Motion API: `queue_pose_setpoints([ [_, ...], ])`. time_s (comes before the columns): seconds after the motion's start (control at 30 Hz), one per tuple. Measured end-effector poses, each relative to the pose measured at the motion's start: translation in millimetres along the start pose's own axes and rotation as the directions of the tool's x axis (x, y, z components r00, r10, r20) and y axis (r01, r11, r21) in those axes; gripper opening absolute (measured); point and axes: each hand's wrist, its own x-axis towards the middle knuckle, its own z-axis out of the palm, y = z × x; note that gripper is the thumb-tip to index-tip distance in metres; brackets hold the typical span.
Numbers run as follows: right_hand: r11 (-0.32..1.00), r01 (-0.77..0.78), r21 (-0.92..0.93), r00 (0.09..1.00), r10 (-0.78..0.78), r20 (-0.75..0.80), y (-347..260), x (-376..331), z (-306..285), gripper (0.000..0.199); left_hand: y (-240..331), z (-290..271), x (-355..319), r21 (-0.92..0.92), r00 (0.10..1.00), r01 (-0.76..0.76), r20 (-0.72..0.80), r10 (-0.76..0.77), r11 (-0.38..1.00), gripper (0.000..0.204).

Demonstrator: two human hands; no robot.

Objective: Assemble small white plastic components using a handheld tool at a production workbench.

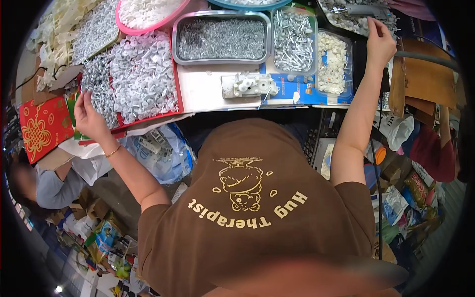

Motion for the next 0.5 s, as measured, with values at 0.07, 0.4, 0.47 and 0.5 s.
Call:
queue_pose_setpoints([
  [0.07, 0.995, -0.063, 0.075, 0.998, 0.062, 0.008, 3, 2, 2, 0.024, 24, 15, -6, -0.106, 0.998, -0.057, 0.03, 0.06, 0.993, 0.015],
  [0.4, 0.688, -0.117, 0.716, 0.824, -0.336, 0.457, -134, -97, -37, 0.006, 122, 100, -91, -0.328, 0.833, 0.274, 0.55, -0.053, 0.904, 0.015],
  [0.47, 0.745, -0.256, 0.616, 0.69, -0.305, 0.656, -146, -132, -36, 0.008, 137, 104, -106, -0.333, 0.729, 0.47, 0.669, -0.147, 0.817, 0.018],
  [0.5, 0.736, -0.287, 0.613, 0.667, -0.307, 0.68, -160, -142, -48, 0.008, 143, 106, -112, -0.308, 0.662, 0.557, 0.726, -0.187, 0.771, 0.021],
])
